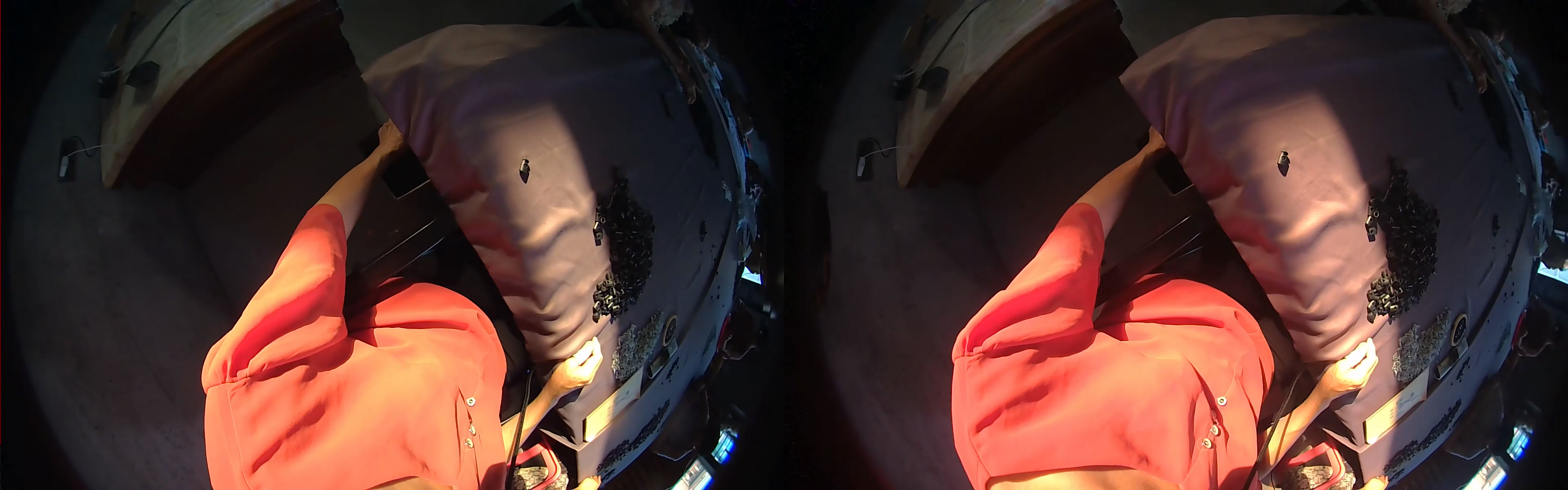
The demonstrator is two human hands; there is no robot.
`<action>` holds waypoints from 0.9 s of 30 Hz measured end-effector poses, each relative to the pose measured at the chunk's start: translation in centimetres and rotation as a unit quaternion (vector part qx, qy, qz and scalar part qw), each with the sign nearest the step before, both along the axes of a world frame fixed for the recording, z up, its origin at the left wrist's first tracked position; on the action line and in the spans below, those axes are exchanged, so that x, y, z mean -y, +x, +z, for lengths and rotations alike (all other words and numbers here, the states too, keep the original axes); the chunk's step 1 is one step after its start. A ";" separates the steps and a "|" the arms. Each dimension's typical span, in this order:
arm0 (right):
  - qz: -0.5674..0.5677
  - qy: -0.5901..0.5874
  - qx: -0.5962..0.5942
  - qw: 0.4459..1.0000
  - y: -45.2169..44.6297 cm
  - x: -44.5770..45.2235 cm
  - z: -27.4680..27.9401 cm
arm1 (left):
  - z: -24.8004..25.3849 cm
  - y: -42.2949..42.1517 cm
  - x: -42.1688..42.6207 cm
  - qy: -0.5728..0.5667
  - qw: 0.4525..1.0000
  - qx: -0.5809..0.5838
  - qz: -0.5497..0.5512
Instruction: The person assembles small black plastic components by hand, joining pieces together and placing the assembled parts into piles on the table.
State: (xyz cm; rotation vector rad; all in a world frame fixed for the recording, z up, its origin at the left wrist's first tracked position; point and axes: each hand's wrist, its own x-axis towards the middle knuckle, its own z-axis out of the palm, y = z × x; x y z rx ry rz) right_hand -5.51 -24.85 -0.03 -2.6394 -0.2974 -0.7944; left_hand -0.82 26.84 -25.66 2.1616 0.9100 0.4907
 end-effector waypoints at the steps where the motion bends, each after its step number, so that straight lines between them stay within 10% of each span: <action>1: -0.001 -0.002 -0.004 1.000 0.0 0.1 0.0 | 0.1 -0.1 0.0 0.000 1.000 -0.002 -0.003; 13: 0.005 0.002 0.008 1.000 0.0 -0.2 0.2 | 3.0 -1.8 1.2 0.013 0.990 -0.102 -0.093; 18: 0.007 0.007 0.016 1.000 0.0 -0.2 0.2 | 7.3 -6.4 1.2 0.023 0.880 -0.187 -0.437; 21: -0.015 0.027 -0.025 0.999 -0.1 0.3 0.1 | 19.5 -7.8 3.9 -0.040 0.785 -0.457 -0.415; 27: 0.008 0.024 0.020 0.999 0.0 -0.4 0.5 | 30.5 -6.3 6.9 -0.105 0.808 -0.216 -0.537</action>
